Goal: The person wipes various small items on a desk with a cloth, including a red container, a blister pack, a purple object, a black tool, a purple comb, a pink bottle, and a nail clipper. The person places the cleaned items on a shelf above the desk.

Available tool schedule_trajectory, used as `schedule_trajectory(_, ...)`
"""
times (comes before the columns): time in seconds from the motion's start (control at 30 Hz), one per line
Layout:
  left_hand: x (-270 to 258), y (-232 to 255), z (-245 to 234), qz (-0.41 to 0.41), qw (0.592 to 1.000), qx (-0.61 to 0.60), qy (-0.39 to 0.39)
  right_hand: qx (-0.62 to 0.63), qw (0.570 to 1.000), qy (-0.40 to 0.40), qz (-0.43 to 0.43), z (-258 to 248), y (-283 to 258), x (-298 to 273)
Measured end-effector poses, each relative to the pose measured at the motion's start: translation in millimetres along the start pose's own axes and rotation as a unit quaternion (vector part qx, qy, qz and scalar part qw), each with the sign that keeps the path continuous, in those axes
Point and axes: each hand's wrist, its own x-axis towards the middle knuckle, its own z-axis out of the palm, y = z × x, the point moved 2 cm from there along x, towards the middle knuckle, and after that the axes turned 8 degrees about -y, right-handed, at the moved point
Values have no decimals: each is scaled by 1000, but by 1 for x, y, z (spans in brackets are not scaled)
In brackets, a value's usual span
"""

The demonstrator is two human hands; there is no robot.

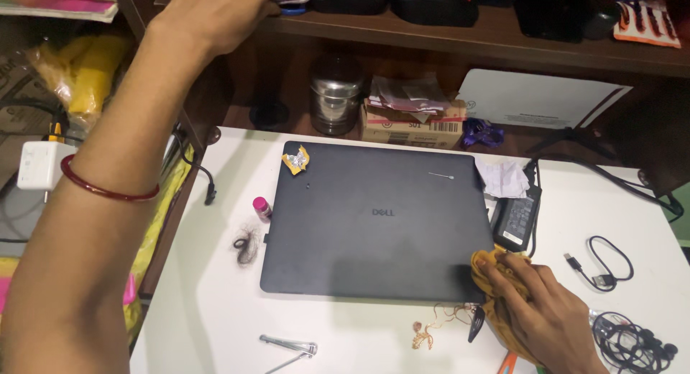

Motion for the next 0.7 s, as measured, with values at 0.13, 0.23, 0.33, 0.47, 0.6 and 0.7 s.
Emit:
schedule_trajectory(0.13,3,-1,7,3,996,88,-25,-1,1000,-7,1,-3,-1,1)
schedule_trajectory(0.23,6,4,19,27,979,204,10,3,1000,8,-3,-7,-5,2)
schedule_trajectory(0.33,10,2,23,6,982,188,-7,3,1000,21,-7,-12,-9,2)
schedule_trajectory(0.47,8,9,21,40,969,241,43,-1,999,30,-16,-19,-12,3)
schedule_trajectory(0.6,-2,24,18,32,959,275,60,9,998,54,-35,-24,-14,4)
schedule_trajectory(0.7,-9,36,20,8,947,316,62,13,998,49,-29,-23,-15,4)
